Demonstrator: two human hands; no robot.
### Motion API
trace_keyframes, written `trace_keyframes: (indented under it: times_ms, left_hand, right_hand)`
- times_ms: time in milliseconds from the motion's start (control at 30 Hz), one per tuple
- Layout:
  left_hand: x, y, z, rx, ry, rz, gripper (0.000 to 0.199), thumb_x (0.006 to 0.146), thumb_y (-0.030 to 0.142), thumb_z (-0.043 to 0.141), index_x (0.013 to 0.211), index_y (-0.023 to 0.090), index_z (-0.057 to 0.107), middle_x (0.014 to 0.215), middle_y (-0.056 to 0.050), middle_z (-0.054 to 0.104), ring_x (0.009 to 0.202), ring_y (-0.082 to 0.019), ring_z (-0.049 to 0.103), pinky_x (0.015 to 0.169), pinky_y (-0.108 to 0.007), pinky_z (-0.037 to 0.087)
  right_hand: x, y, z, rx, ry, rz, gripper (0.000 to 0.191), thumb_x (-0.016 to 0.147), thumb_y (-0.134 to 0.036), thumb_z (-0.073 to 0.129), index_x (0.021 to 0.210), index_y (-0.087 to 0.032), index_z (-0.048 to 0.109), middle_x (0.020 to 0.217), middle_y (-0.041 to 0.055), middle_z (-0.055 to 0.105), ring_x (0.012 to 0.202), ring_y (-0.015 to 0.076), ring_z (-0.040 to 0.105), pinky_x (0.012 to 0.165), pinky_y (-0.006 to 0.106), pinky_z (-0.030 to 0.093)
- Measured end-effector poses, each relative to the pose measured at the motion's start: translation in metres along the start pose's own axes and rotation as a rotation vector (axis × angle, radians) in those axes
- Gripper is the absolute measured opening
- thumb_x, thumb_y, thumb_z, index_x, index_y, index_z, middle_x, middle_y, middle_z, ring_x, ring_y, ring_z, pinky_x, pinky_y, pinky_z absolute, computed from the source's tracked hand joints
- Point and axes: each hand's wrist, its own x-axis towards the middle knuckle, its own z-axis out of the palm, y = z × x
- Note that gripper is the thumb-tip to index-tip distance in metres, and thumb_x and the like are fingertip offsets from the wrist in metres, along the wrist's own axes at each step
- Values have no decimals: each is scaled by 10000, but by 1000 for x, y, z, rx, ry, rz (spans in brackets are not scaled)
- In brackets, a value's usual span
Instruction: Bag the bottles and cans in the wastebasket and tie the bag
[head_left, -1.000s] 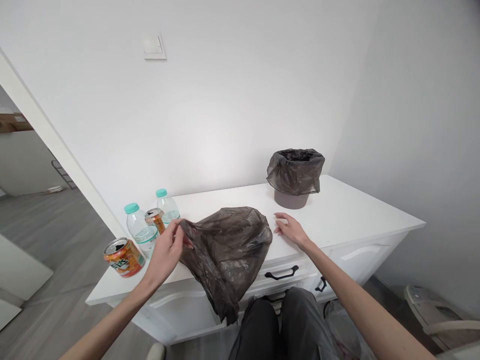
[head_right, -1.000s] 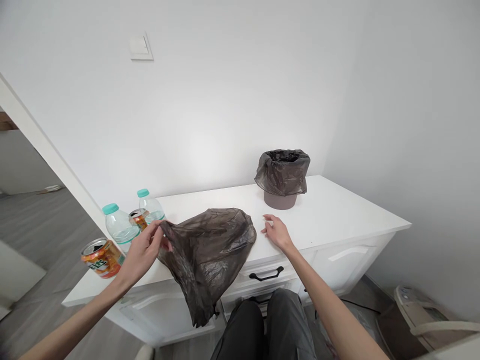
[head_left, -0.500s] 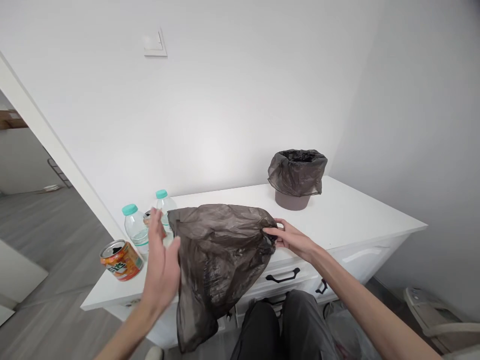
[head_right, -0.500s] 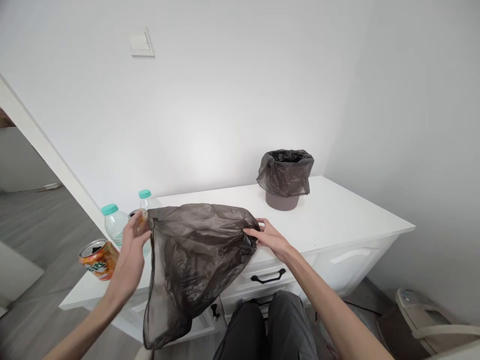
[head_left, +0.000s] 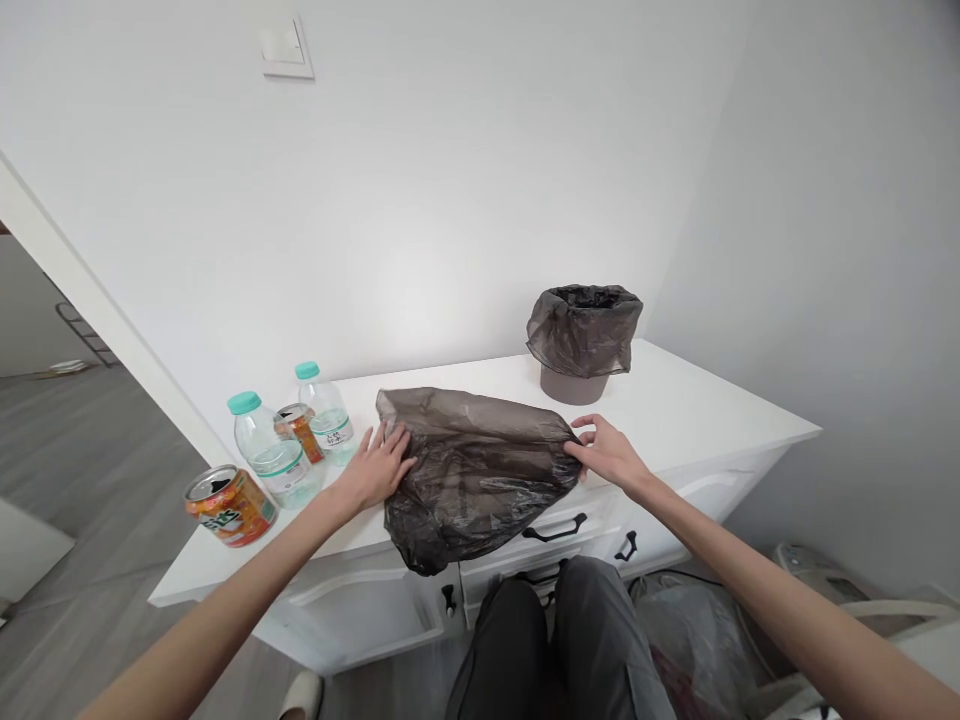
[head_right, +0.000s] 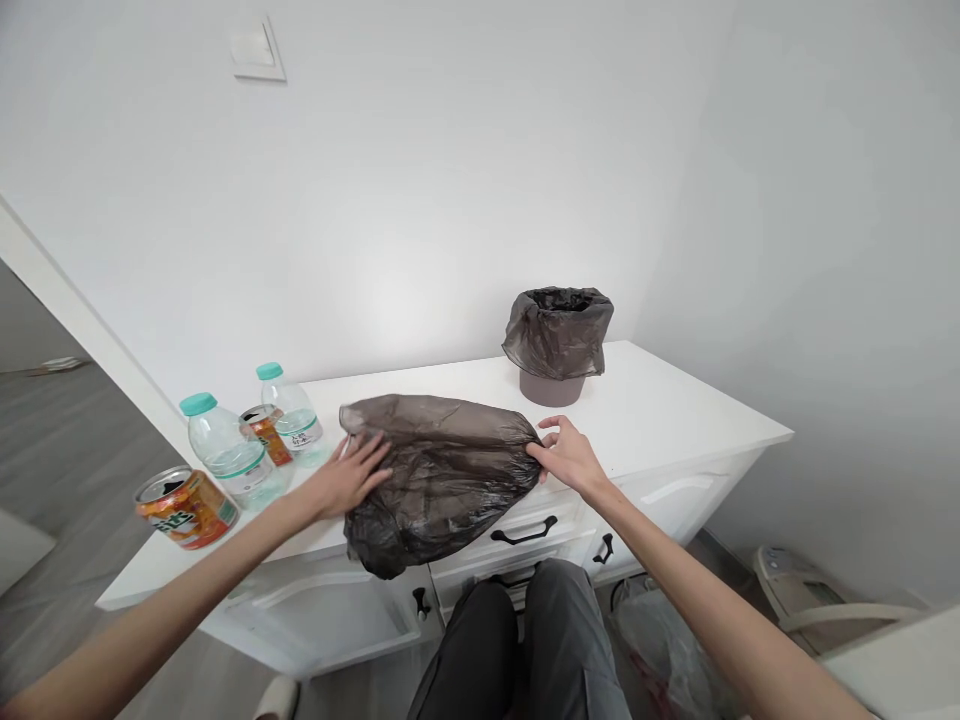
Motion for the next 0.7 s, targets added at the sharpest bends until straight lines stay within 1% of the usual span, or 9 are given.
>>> trace_keyframes:
  times_ms: [67,133,233,333,400,467,533,633,700]
  left_hand:
    - [6,4,-10,-35,63,-11,574,1078,504,365,1472,149,585,1488,-234,618,1472,-370,512,1213,-615,376]
    - [-2,25,-18,-120,99,83,548,1087,471,363,1519,189,547,1553,-185,576,1499,-332,489,1255,-576,358]
    - [-31,62,-17,-215,-7,286,651,1061,543,454,1648,278,363,1687,-87,431,1583,-288,368,1298,-506,330]
    - [-59,76,4,-193,-129,331,951,978,594,602,1720,267,105,1767,-103,223,1636,-335,205,1316,-533,276]
    - [-72,68,22,-138,-145,294,976,977,464,627,1722,267,29,1776,-109,167,1639,-344,163,1320,-549,255]
    - [-82,50,36,-109,-134,272,908,976,225,547,1721,290,33,1774,-82,184,1636,-311,183,1326,-539,248]
    - [-89,30,42,-142,-136,278,928,906,27,422,1718,324,84,1763,-42,237,1625,-257,244,1329,-512,261]
    - [-92,6,29,-320,-181,252,928,832,-27,363,1671,365,296,1677,-1,449,1536,-217,452,1258,-446,404]
    - [-82,-5,7,-448,-217,178,736,884,76,415,1554,366,505,1471,-7,675,1345,-246,654,1093,-397,553]
  right_hand:
    - [1,-1,2,-168,7,16,442,803,-257,702,1217,-182,568,781,5,733,672,219,731,784,360,537]
    - [-5,-4,3,-288,78,-65,558,830,-321,711,1339,-158,551,1015,119,765,853,288,759,832,413,550]
    - [-22,-7,5,-402,180,-455,680,910,-412,671,1524,-201,470,1450,207,608,1227,369,676,1017,504,524]
    - [-33,0,9,-521,-22,-803,693,973,-457,634,1603,-265,418,1643,138,461,1523,355,434,1248,547,351]
    - [-32,12,10,-591,-175,-862,764,963,-504,665,1636,-278,382,1681,115,423,1573,349,360,1292,584,281]
    - [-27,28,10,-617,-265,-844,828,938,-527,707,1650,-273,368,1683,126,419,1554,356,396,1288,608,292]
    - [-22,42,9,-615,-303,-827,788,954,-503,700,1641,-269,393,1668,129,442,1519,345,457,1276,600,327]
    - [-22,54,5,-589,-268,-834,579,1022,-436,616,1565,-264,515,1609,120,527,1460,325,532,1241,591,383]
    - [-25,58,4,-546,-220,-832,442,1044,-408,578,1464,-276,619,1537,107,606,1388,320,596,1195,587,428]
